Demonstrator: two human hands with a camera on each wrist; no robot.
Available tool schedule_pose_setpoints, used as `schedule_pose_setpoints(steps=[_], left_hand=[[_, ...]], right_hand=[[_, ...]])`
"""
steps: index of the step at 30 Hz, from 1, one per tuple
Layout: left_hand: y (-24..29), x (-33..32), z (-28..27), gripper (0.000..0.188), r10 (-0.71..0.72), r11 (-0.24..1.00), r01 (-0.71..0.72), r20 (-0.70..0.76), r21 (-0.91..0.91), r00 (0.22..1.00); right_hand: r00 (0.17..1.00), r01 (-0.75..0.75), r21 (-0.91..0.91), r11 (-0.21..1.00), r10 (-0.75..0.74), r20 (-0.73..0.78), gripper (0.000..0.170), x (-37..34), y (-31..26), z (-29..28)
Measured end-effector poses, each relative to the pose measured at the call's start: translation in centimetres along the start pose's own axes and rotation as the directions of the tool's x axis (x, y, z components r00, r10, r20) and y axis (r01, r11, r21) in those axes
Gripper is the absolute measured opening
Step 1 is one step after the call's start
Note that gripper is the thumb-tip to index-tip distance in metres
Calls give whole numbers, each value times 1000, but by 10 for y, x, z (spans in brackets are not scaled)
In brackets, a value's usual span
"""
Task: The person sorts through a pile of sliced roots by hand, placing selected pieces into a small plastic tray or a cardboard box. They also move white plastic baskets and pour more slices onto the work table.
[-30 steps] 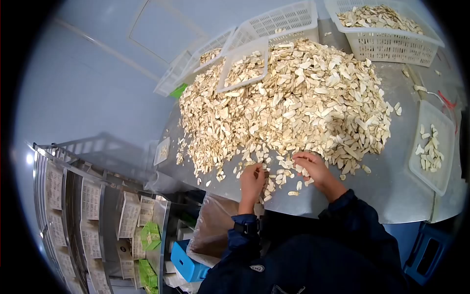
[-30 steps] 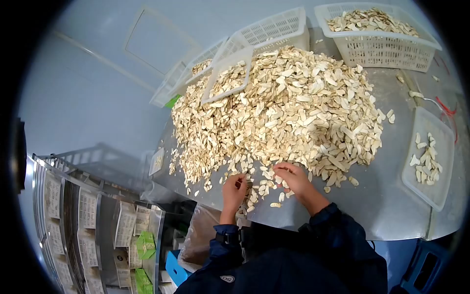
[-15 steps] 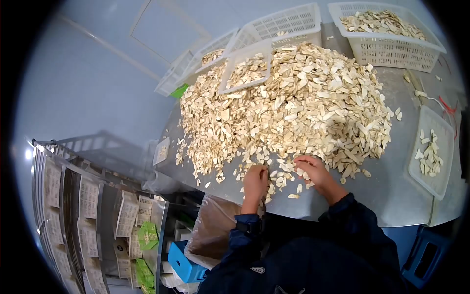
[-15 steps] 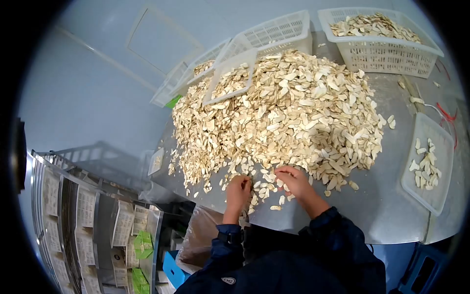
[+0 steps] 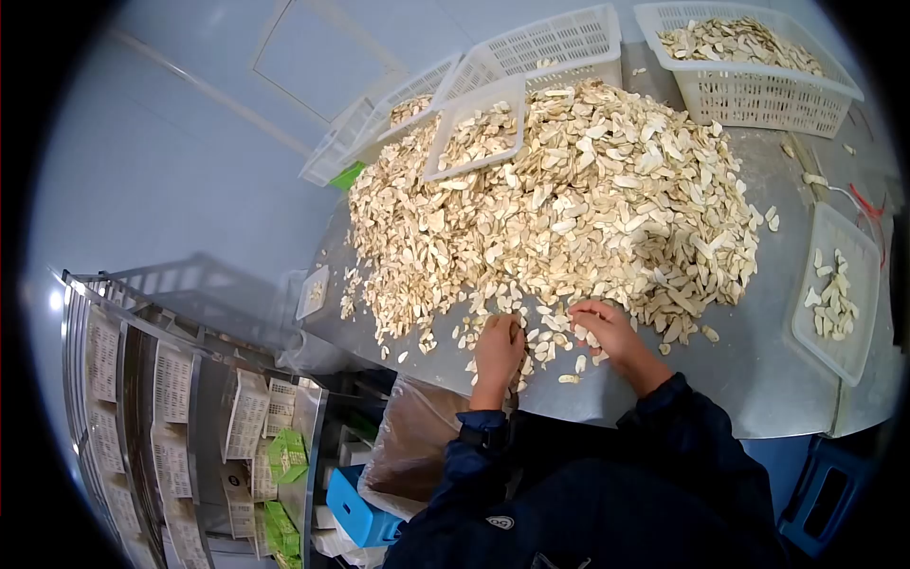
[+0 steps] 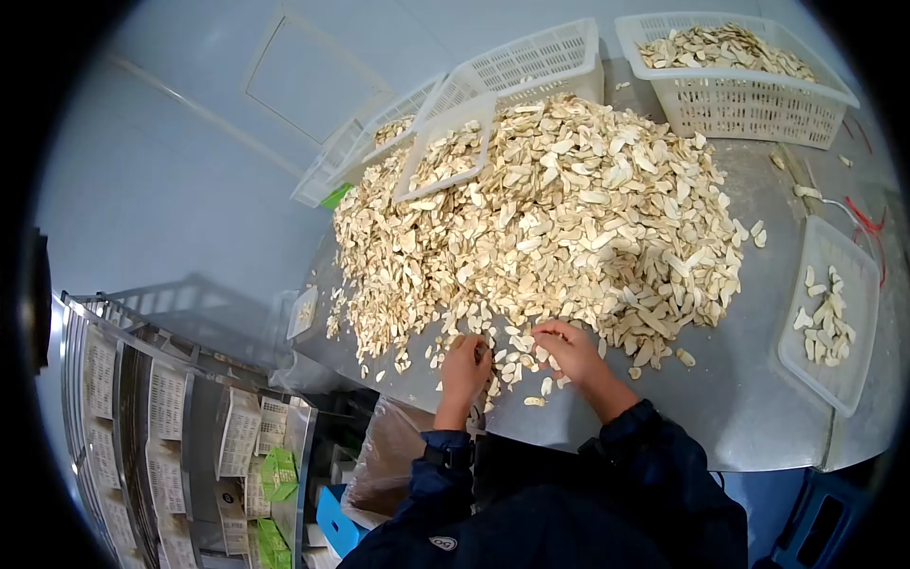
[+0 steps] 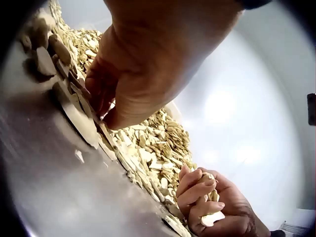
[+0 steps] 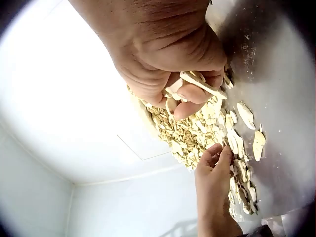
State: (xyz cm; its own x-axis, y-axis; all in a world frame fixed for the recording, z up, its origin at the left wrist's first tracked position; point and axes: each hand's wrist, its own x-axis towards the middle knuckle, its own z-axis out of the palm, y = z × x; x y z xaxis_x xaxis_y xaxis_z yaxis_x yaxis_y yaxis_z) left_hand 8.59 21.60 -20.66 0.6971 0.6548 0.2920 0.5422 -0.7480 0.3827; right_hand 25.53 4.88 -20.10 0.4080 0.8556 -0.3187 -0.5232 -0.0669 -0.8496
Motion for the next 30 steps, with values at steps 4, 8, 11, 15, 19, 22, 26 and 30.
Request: schedule_pose_setpoints(steps=[4, 8, 11, 15, 19, 22, 26, 30], left_hand=[[-1, 0, -1, 19, -2, 1000, 2, 45, -9, 999], [-17, -8, 1, 19, 31, 999, -31, -1, -35, 1000], [-22, -13, 0, 18, 9, 997, -7, 18, -79, 1000], [-20, -13, -4, 17, -1, 996, 5, 38, -93, 999], [-10, -14, -15, 17, -65, 986, 78, 92, -145, 994], [-30, -21, -9, 12, -114, 958, 116, 24, -263, 993], [-43, -20, -23, 12, -357, 771, 309, 24, -557, 934], [-77, 4, 0, 18, -183, 931, 141, -95, -336, 979]], right_hand=[[1000, -5, -1, 1000, 5, -22, 23, -2, -2, 2], [1000, 12, 9, 1000, -13, 10, 24, 0, 0, 0], [1000, 12, -2, 1000, -12, 19, 24, -1, 1, 0], [1000, 7, -23, 1000, -7, 8, 24, -3, -2, 2], [1000, 10, -26, 1000, -10, 12, 24, -1, 1, 1], [1000, 12, -43, 999, -12, 2, 25, -1, 1, 0], [1000, 22, -46, 999, -21, 9, 24, 2, 5, -1], [1000, 12, -58, 998, -12, 12, 24, 0, 4, 2]])
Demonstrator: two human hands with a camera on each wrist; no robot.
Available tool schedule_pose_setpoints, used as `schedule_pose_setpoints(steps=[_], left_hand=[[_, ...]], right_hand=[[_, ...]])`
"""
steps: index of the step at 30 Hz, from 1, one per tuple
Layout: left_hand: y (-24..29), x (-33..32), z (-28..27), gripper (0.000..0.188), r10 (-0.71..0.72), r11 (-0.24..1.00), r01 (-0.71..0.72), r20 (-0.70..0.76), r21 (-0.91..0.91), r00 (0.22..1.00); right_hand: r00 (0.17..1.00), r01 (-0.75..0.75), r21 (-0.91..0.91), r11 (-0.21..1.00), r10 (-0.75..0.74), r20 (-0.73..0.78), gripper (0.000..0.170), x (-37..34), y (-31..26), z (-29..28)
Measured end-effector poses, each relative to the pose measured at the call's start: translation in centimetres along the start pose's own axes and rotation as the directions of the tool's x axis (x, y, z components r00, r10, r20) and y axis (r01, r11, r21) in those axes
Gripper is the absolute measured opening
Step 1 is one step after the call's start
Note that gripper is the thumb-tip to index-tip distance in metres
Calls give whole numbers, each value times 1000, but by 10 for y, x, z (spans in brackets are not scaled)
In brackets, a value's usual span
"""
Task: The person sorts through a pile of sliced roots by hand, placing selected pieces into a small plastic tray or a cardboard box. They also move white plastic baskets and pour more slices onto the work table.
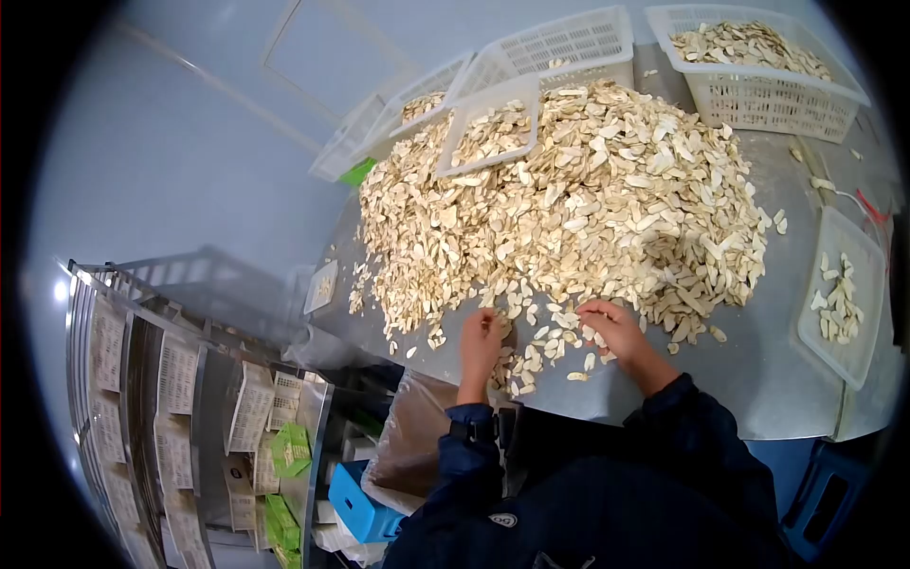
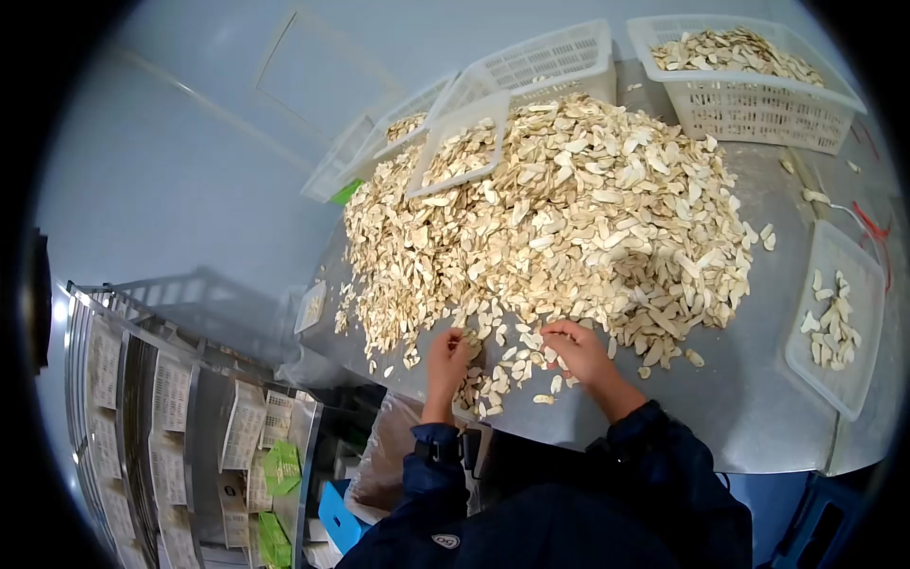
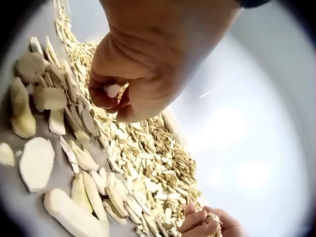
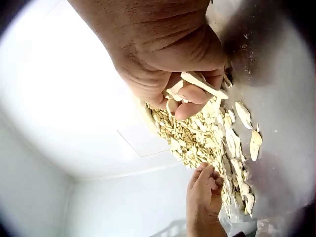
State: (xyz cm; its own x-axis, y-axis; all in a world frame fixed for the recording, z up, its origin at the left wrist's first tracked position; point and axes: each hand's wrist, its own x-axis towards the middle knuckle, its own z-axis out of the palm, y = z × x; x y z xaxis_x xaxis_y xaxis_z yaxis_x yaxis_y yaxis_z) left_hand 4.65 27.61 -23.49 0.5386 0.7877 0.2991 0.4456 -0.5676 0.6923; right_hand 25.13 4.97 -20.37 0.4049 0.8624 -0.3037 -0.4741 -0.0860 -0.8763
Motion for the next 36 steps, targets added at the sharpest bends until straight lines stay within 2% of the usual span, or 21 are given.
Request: schedule_pose_setpoints(steps=[3, 4, 7, 8, 10, 11, 12, 15, 16, 17, 18, 19, 20, 23, 24, 27, 30, 32, 33, 34, 36], left_hand=[[30, 14, 12, 21, 240, 914, -262, 108, 309, 965], [34, 18, 16, 24, 180, 922, -223, 160, 316, 970], [40, 20, 15, 23, 181, 950, -206, 126, 234, 975], [42, 16, 9, 16, -98, 994, 103, 154, -29, 983], [45, 12, 0, 13, -258, 892, 290, 137, -347, 956], [43, 9, -7, 11, -339, 790, 366, 147, -492, 929], [34, 14, -22, 11, -390, 642, 454, 246, -618, 887], [30, 5, -34, 14, -512, 226, 460, 297, -859, 806], [26, 4, -39, 14, -425, 307, 523, 377, -795, 823], [15, -1, -36, 16, -367, 601, 475, 306, -642, 878], [17, -5, -31, 18, -282, 829, 370, 259, -420, 924], [19, -7, -27, 20, -180, 963, 220, 239, -153, 954], [21, -12, -26, 26, -47, 983, 11, 195, 185, 980], [44, -20, -19, 30, -122, 924, 33, 211, 381, 970], [42, -21, -18, 29, -54, 906, -46, 222, 421, 974], [38, -24, -18, 29, -11, 896, -92, 229, 435, 973], [33, -23, -18, 27, -37, 884, -71, 221, 462, 975], [35, -24, -20, 23, -185, 966, 134, 225, 221, 957], [36, -25, -20, 21, -253, 967, 237, 245, 94, 936], [34, -25, -22, 20, -321, 936, 351, 317, -39, 892], [23, -24, -26, 18, -412, 773, 574, 476, -269, 777]], right_hand=[[1000, 1, -26, 1000, -2, -19, 27, 2, -1, -2], [1000, 7, -35, 999, -8, -23, 29, 3, -1, -3], [998, -19, -10, 1000, 18, -65, 23, -3, -9, -3], [999, -2, -10, 1000, 2, -53, 23, -1, -7, -4], [999, 23, -5, 1000, -23, -26, 23, 3, -2, -5], [1000, 25, 2, 1000, -25, -13, 23, 4, 1, -5], [1000, 25, 8, 1000, -25, 1, 23, 3, 1, -4], [1000, 26, 21, 999, -26, 3, 24, 0, -1, -2], [1000, 28, 23, 999, -28, -5, 25, -1, -2, -1], [1000, 20, 31, 999, -20, -3, 25, 0, -1, -1], [1000, 12, 37, 999, -12, -2, 25, 1, -1, -1], [1000, 5, 44, 999, -5, -2, 25, 2, -1, -1], [1000, 1, 32, 999, 0, -12, 25, 1, -2, -1], [1000, 4, -5, 1000, -4, -28, 25, -1, -6, 0], [1000, 16, -14, 1000, -17, -22, 24, 0, -4, 0], [1000, 20, -21, 1000, -20, -12, 24, -1, -2, 0], [1000, 15, -35, 999, -16, -10, 25, -5, -7, 2], [1000, 8, -45, 999, -9, -18, 24, -4, -9, 1], [1000, -2, -49, 999, 0, -24, 24, -3, -8, 1], [1000, -13, -55, 998, 12, -29, 24, -3, -7, 0], [1000, -1, -26, 1000, 1, -11, 23, -3, -5, 1]])
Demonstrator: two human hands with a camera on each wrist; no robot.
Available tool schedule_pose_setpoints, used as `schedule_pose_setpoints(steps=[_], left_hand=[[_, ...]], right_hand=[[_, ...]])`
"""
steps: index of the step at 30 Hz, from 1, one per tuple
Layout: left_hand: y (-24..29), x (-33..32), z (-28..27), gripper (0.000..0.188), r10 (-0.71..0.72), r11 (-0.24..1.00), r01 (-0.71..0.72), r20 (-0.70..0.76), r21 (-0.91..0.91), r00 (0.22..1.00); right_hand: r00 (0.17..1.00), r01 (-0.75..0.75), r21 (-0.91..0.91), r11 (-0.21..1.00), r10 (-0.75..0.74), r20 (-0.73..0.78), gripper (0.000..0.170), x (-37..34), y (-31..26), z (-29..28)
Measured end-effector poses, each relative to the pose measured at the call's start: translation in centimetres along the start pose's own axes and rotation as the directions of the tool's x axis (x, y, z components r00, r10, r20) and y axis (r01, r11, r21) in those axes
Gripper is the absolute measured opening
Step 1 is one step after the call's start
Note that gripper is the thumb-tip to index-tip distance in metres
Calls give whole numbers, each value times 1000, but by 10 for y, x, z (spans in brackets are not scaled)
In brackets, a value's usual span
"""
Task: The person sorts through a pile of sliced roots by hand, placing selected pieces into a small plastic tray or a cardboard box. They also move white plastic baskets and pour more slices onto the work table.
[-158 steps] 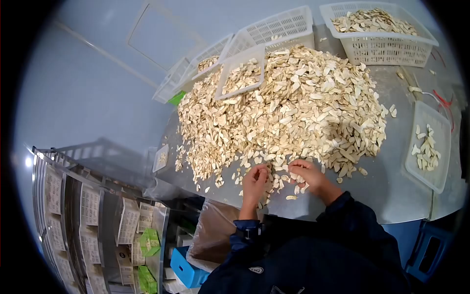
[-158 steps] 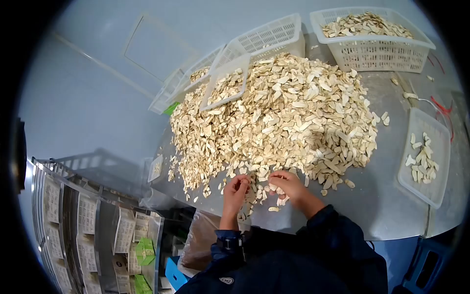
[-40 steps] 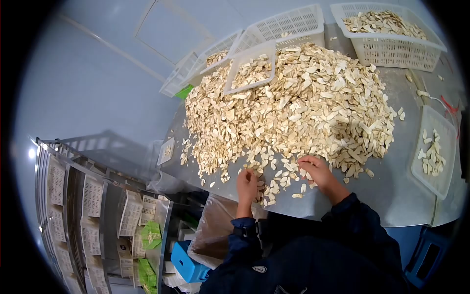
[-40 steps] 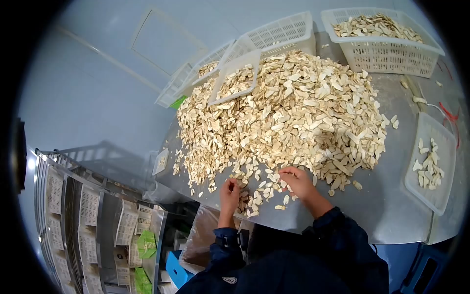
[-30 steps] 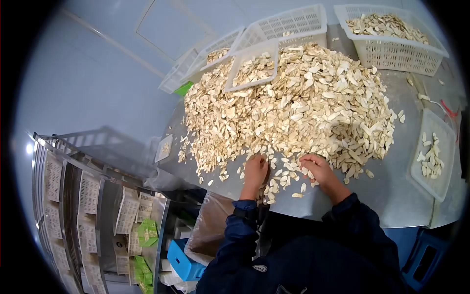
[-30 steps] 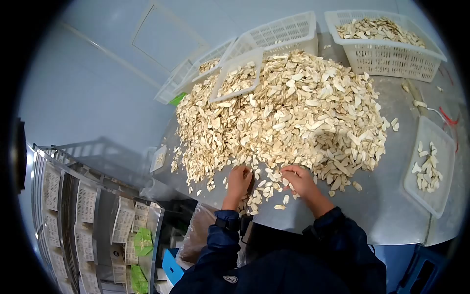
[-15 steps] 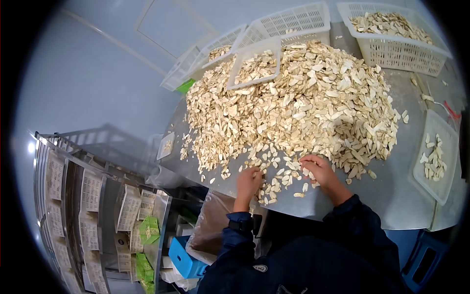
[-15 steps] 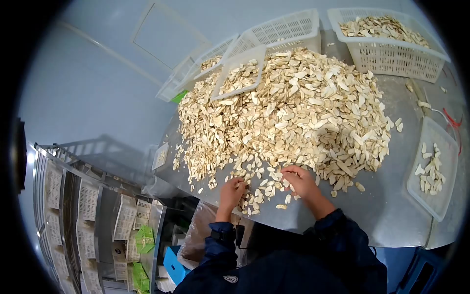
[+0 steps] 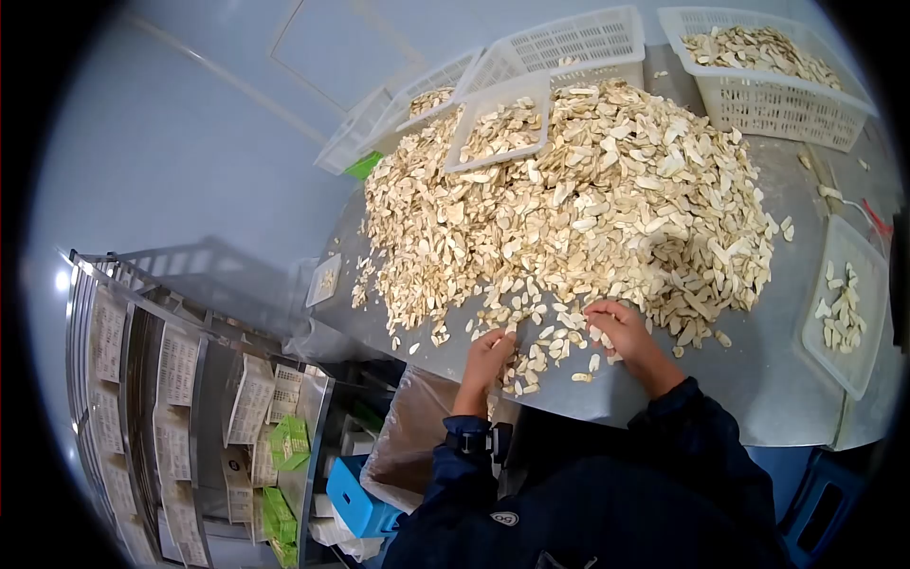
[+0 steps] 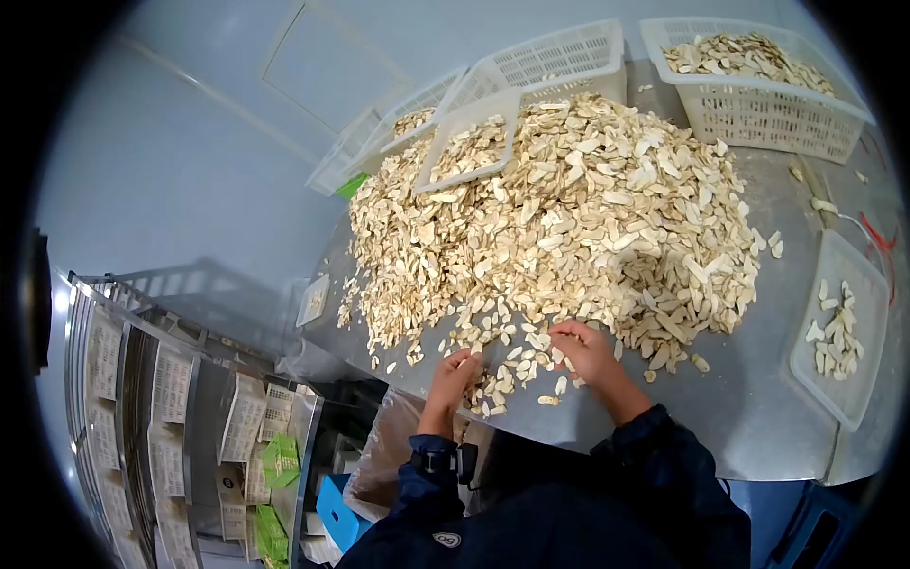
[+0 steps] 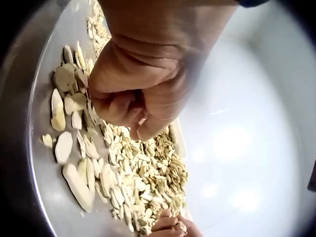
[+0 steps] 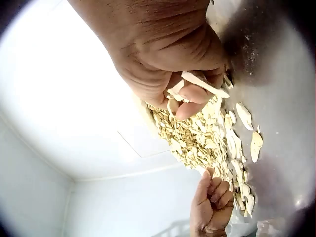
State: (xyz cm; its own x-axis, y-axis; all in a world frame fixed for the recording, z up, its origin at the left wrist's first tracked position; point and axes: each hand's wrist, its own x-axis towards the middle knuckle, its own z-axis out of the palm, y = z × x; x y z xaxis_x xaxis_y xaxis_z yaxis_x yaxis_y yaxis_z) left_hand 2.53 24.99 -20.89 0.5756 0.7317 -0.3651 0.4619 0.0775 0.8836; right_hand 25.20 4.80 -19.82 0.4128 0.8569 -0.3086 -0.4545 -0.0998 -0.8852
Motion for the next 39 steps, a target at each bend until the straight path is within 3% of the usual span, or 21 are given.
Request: schedule_pose_setpoints(steps=[1, 3, 6, 9, 13, 14, 17, 21, 23, 26, 27, 28, 29, 31, 32, 33, 34, 35, 36, 37, 39], left_hand=[[-8, 5, -2, 18, 49, 956, -8, 135, -293, 990], [-22, 15, -3, 19, 248, 635, 102, 327, -766, 912], [28, -10, 39, 23, 266, 466, 91, 238, -880, 934], [57, -13, 70, 28, 312, 391, 81, 215, -917, 925], [91, -27, 104, 35, 439, 721, -168, 255, -673, 862], [97, -31, 110, 36, 462, 767, -273, 204, -580, 863], [97, -31, 112, 35, 475, 770, -392, 41, -504, 879], [88, -40, 103, 24, 328, 794, -274, 4, -543, 945], [62, -33, 96, 21, 393, 878, -372, 10, -302, 919], [43, -41, 91, 12, 490, 870, -492, 73, 19, 869], [41, -45, 90, 8, 518, 843, -527, 100, 112, 850], [41, -47, 90, 7, 638, 732, -644, 107, 225, 763], [41, -47, 88, 7, 632, 708, -633, 120, 314, 766], [40, -45, 85, 9, 613, 643, -598, 147, 479, 776], [36, -37, 86, 10, 638, 623, -607, 129, 493, 759], [34, -30, 88, 12, 672, 594, -629, 120, 502, 731], [34, -22, 92, 14, 708, 563, -651, 110, 510, 698], [37, -16, 97, 16, 743, 528, -674, 103, 518, 661], [43, -15, 103, 19, 762, 493, -682, 110, 541, 638], [45, -13, 108, 20, 772, 467, -686, 122, 558, 624], [48, -9, 117, 21, 789, 410, -697, 154, 588, 594]], right_hand=[[1000, 5, 13, 1000, -5, 11, 23, 1, 1, 0], [997, -55, 188, 981, 44, 64, 24, 3, 2, 1], [982, -170, 359, 918, 125, 145, 23, 4, 4, 3], [960, -244, 423, 873, 154, 235, 28, 5, 7, 5], [955, -259, 464, 847, 153, 254, 41, 5, 14, 10], [956, -249, 485, 838, 131, 264, 42, 6, 14, 9], [936, -296, 524, 798, 134, 325, 44, 11, 16, -1], [944, -243, 564, 789, 58, 325, 34, 2, 3, -3], [946, -184, 570, 801, -13, 323, 31, 7, 10, -9], [977, 160, 375, 913, -200, 70, 26, 4, 7, -43], [982, 155, 472, 868, -187, 21, 26, -8, -8, -56], [985, 158, 563, 811, -173, -28, 26, -21, -23, -68], [997, 69, 755, 652, -67, -33, 26, -54, -56, -80], [893, 443, 476, 759, -328, -308, 25, -75, -66, -133], [845, 535, 473, 700, -445, -297, 26, -92, -78, -161], [775, 618, 363, 697, -463, -430, 26, -116, -94, -183], [597, 683, 122, 720, -454, -661, 28, -136, -115, -192], [523, 668, -70, 741, -534, -664, 30, -159, -131, -213], [391, 618, -247, 746, -565, -727, 31, -173, -135, -244], [271, 488, -515, 705, -683, -678, 33, -191, -144, -257], [127, 292, -663, 689, -715, -687, 39, -198, -138, -309]])
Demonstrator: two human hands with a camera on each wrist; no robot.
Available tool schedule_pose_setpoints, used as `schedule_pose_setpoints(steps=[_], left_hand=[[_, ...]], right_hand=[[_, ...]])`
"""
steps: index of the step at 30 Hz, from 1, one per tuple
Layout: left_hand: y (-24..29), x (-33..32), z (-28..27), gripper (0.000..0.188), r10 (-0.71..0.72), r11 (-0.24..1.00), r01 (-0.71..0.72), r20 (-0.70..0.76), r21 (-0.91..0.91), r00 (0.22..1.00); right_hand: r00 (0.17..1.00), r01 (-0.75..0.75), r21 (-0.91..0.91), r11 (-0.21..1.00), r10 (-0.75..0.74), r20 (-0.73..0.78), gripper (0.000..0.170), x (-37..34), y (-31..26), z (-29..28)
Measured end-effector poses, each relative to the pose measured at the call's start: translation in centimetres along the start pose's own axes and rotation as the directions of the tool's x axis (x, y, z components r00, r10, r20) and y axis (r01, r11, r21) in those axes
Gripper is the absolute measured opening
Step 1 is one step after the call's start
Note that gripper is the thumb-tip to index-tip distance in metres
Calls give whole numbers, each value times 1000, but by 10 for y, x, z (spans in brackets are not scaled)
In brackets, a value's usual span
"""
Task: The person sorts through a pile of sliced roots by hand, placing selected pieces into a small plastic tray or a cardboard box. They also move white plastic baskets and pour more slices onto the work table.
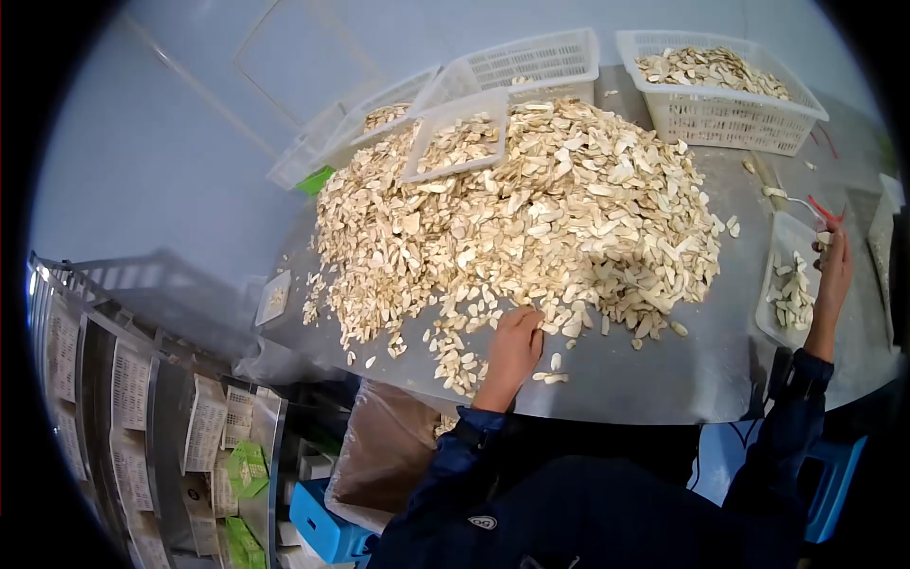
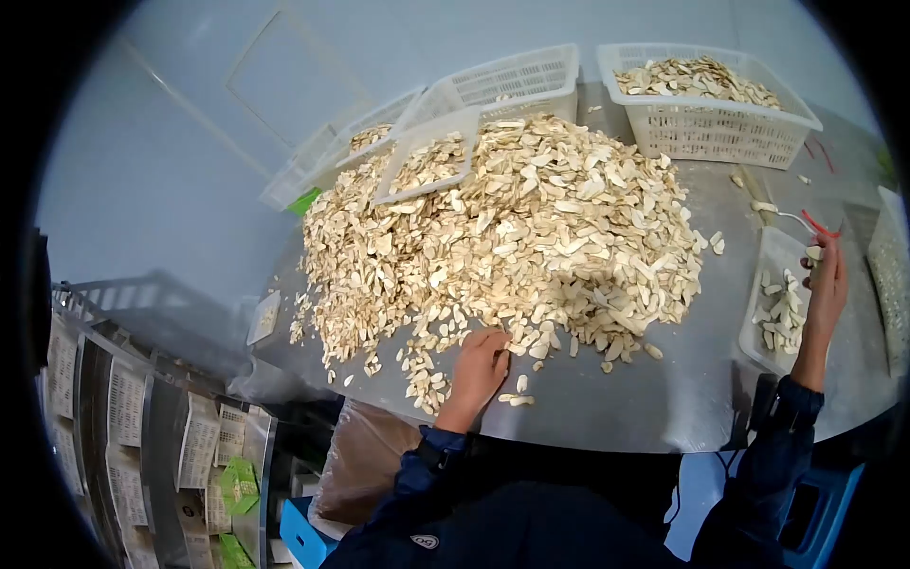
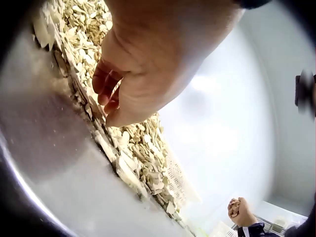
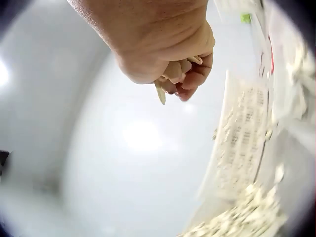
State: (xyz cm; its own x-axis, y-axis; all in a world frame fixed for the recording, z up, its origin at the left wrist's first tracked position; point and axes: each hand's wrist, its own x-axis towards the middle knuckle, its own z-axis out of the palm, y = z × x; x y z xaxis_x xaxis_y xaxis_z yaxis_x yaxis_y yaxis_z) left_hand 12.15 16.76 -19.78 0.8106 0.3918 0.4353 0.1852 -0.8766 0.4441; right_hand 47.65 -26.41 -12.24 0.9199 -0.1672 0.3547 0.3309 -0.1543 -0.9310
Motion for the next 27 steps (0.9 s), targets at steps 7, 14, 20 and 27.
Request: schedule_pose_setpoints(steps=[7, 14, 20, 27], left_hand=[[-18, -5, -7, 18, -131, 986, 130, -4, -107, 991], [-47, -37, -35, 21, -642, 328, 573, 268, -751, 718], [-69, -67, -37, 31, -591, 377, 453, 167, -808, 790], [-78, -80, -23, 34, -564, 418, 406, 118, -812, 817]], right_hand=[[881, 450, -566, 691, -447, 154, 37, -60, -2, 38], [250, 555, 147, 819, -333, 909, 31, -255, -69, 168], [33, 654, 193, 732, -281, 959, 16, -317, -75, 200], [69, 638, 144, 756, -242, 968, 14, -322, -72, 209]])
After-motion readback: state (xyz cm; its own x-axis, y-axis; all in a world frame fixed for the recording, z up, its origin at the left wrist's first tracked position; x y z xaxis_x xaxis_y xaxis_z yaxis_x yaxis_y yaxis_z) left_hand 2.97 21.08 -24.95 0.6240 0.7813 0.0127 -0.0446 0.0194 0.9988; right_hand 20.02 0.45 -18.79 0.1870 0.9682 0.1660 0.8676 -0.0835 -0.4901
